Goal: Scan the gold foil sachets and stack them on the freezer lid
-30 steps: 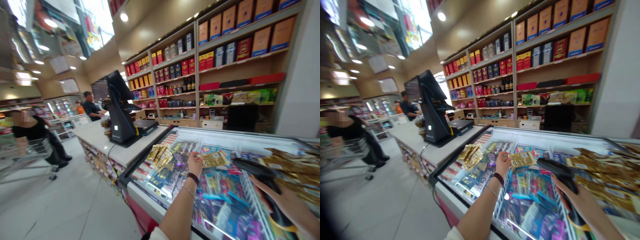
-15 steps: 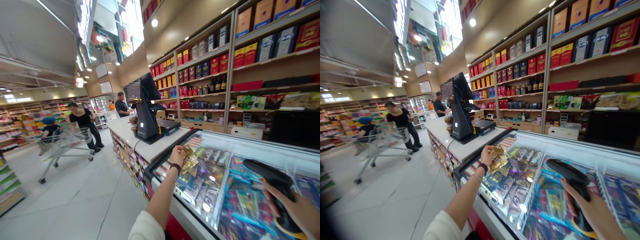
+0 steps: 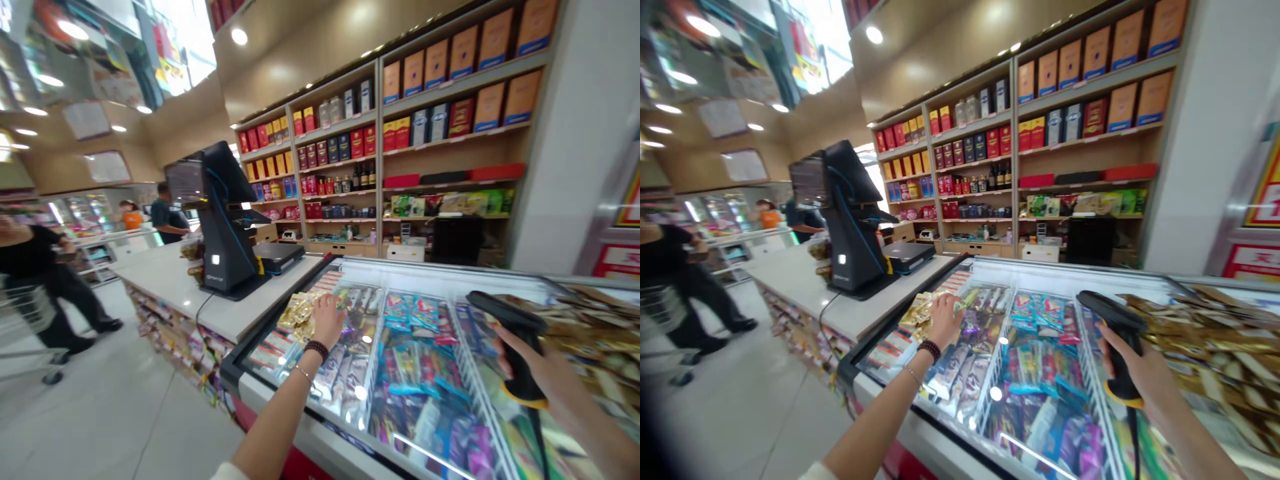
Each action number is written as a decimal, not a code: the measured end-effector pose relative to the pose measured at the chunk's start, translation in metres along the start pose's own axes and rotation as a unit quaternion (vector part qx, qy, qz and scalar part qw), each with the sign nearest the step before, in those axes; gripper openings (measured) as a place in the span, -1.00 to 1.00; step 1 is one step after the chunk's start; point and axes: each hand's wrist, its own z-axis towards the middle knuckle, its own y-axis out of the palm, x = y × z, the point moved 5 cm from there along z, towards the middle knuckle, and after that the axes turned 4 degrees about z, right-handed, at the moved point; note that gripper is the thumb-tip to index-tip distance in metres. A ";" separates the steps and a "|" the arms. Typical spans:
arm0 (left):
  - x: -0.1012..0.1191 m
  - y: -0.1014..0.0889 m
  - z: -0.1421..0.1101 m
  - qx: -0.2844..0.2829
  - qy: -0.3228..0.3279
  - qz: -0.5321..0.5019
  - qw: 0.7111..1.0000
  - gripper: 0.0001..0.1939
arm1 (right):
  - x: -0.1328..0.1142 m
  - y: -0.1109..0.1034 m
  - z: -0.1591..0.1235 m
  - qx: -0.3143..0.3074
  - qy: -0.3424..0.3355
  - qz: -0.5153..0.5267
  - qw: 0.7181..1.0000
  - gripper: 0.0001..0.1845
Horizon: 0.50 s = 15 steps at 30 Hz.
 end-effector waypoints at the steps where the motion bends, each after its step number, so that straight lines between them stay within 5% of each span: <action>1: 0.019 0.011 0.001 -0.010 0.026 -0.019 0.999 -0.73 | -0.004 -0.017 0.001 0.009 0.005 0.016 1.000 -0.39; 8: 0.166 0.088 -0.010 -0.085 0.175 -0.164 0.967 -0.77 | -0.020 -0.130 -0.005 0.042 -0.005 0.073 0.996 -0.38; 15: 0.289 0.157 -0.034 -0.183 0.175 -0.258 0.932 -0.64 | -0.019 -0.141 -0.006 0.062 -0.011 0.110 0.992 -0.35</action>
